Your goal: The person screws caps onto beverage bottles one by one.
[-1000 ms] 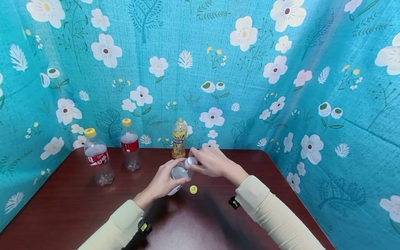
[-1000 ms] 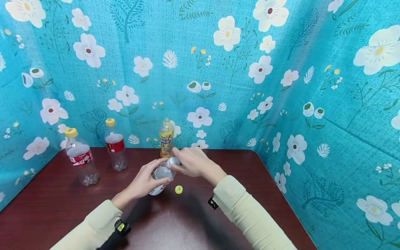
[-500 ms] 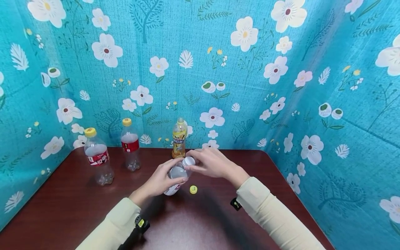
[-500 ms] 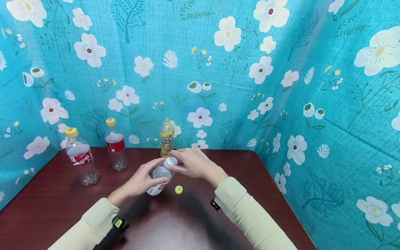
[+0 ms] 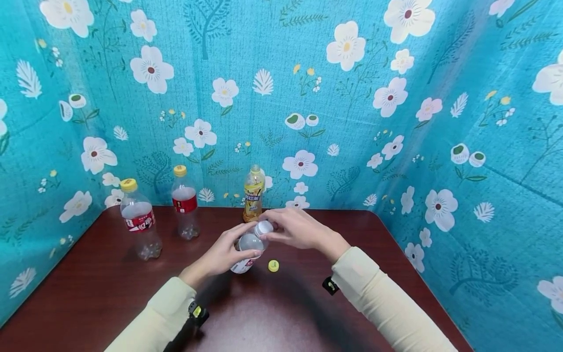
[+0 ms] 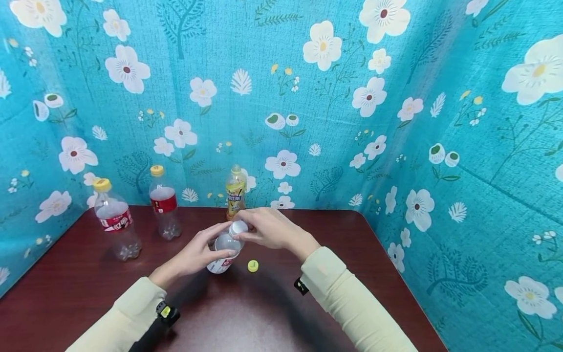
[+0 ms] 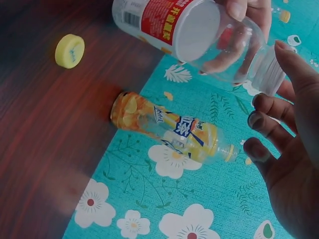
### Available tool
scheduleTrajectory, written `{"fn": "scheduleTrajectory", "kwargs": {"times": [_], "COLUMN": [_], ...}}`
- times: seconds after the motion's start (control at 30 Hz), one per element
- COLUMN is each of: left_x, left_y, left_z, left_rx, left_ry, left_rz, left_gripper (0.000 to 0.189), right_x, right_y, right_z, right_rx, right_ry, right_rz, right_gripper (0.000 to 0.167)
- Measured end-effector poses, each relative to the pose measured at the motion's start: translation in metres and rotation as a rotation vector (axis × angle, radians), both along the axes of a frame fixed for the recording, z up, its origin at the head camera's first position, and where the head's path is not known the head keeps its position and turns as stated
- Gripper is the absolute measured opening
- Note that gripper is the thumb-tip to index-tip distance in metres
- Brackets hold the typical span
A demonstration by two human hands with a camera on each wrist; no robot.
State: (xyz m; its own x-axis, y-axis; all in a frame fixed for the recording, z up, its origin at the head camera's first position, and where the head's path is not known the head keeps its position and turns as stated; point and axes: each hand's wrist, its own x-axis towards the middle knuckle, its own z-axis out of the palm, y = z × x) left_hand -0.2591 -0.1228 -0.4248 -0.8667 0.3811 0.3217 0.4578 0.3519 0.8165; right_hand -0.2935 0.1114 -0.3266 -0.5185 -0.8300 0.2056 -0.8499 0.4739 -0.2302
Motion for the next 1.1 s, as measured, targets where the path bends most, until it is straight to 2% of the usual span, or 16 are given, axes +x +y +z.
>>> {"fn": "scheduleTrajectory", "kwargs": {"times": [0.27, 0.43, 0.57, 0.8, 0.93, 1.1], "left_x": [0.001, 0.002, 0.001, 0.002, -0.002, -0.009], "left_y": [0.009, 0.013, 0.015, 0.013, 0.009, -0.002], "left_z": [-0.009, -0.013, -0.012, 0.000, 0.008, 0.019], "left_rx": [-0.012, -0.005, -0.012, -0.035, -0.025, 0.007], "left_ry": [0.082, 0.116, 0.122, 0.100, 0.129, 0.127], "left_rz": [0.060, 0.105, 0.121, 0.134, 0.144, 0.216], "left_gripper": [0.072, 0.074, 0.074, 0.072, 0.070, 0.070], "right_x": [0.001, 0.000, -0.002, -0.002, -0.001, 0.000], "right_y": [0.002, 0.001, 0.002, 0.003, 0.005, 0.013], "right_z": [-0.003, -0.004, -0.005, -0.012, -0.010, -0.007], "right_rx": [0.015, 0.017, 0.018, 0.007, -0.043, -0.065], "right_ry": [0.094, 0.095, 0.090, 0.156, 0.186, 0.210], "right_rz": [-0.030, -0.052, -0.069, -0.094, -0.119, -0.177], "right_gripper": [0.031, 0.033, 0.035, 0.043, 0.043, 0.042]}}
